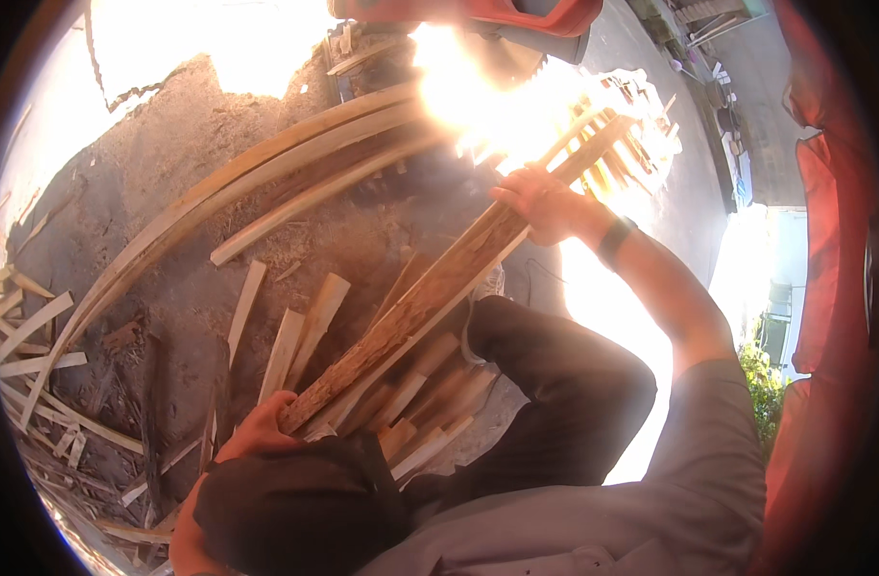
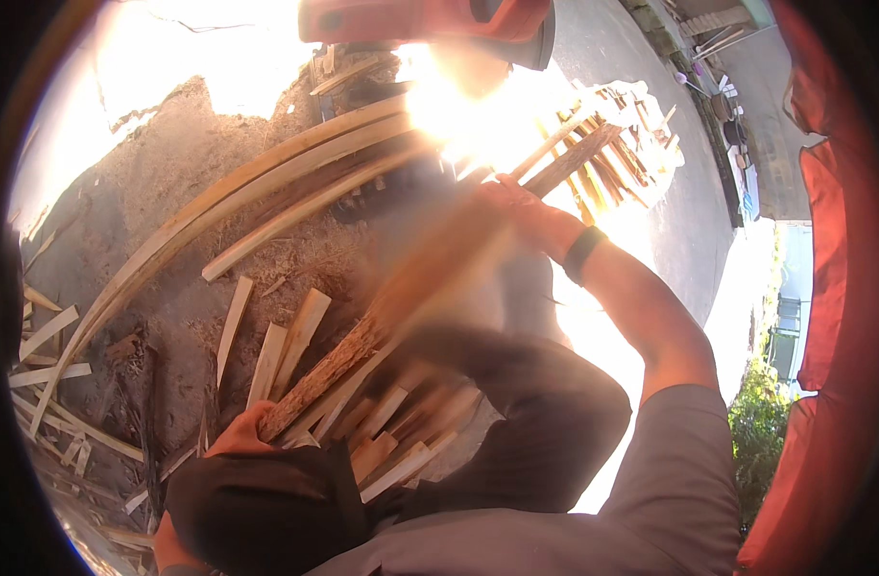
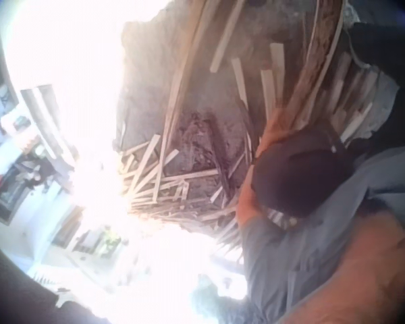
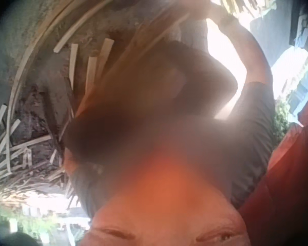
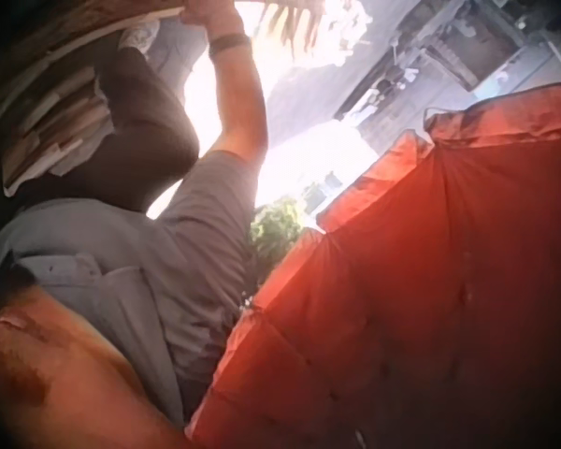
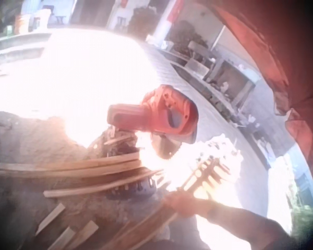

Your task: The person sorts through a pile of wood strips by hand, selecting pieces and carrying them to a miter saw. They then stack several wood strips together and use the miter saw to cut them to length.

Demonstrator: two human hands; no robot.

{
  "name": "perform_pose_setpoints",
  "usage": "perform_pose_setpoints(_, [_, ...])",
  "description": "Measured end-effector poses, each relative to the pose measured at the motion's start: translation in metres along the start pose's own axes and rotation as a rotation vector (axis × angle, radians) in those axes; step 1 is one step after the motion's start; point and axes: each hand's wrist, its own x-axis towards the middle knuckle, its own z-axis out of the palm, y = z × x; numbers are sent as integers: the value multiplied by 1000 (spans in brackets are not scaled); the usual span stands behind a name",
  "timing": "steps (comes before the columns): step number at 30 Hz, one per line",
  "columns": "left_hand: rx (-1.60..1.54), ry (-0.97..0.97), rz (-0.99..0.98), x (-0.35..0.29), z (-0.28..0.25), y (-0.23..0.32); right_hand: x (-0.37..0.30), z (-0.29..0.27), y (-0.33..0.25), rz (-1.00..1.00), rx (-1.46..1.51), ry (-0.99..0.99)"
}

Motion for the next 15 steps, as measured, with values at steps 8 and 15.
perform_pose_setpoints(8, [67, 139, -159, -63, -11, -76, 31, 40, -68, -128, 127, 166])
perform_pose_setpoints(15, [148, 325, -136, -90, -12, -98, 57, -9, -133, -324, 53, 395])
